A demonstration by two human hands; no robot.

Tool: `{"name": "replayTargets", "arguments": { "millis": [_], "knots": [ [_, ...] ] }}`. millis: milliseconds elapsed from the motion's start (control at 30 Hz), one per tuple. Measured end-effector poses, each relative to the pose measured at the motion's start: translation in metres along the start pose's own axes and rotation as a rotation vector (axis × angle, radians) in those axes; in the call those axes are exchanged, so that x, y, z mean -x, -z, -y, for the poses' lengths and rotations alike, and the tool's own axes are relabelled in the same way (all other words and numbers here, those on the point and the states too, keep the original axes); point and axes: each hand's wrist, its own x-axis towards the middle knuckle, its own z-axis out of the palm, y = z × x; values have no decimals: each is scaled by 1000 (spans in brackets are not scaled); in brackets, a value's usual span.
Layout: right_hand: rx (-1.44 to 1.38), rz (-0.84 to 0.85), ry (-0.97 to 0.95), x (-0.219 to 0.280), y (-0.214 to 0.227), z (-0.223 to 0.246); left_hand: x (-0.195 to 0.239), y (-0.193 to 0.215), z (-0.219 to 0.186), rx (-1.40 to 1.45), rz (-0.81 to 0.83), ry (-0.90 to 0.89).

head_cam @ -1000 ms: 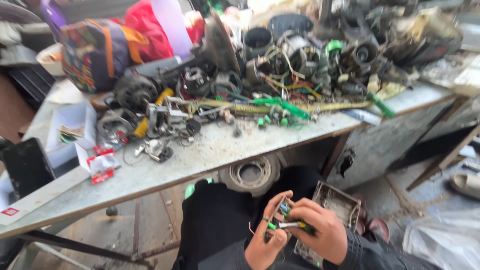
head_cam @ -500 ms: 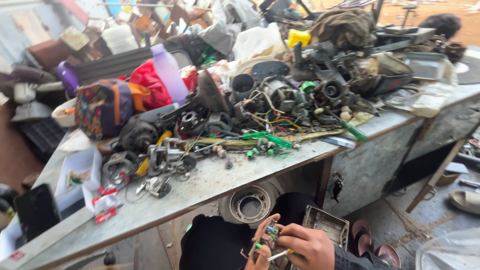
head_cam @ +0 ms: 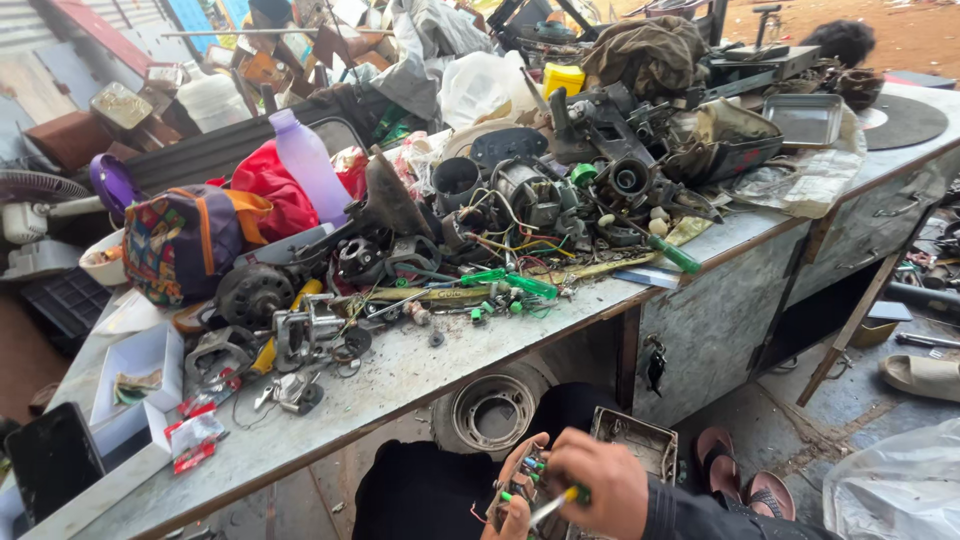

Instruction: The person uses a screwdriver and pliers to manipulate and remove components from a circuit board while working at a cluttered workbench.

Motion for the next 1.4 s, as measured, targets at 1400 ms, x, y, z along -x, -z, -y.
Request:
{"name": "replayTargets", "arguments": {
  "millis": [1400],
  "knots": [
    [-68,-137,-11,7,4,5,9,-56,-90,447,-143,-73]
  ]
}}
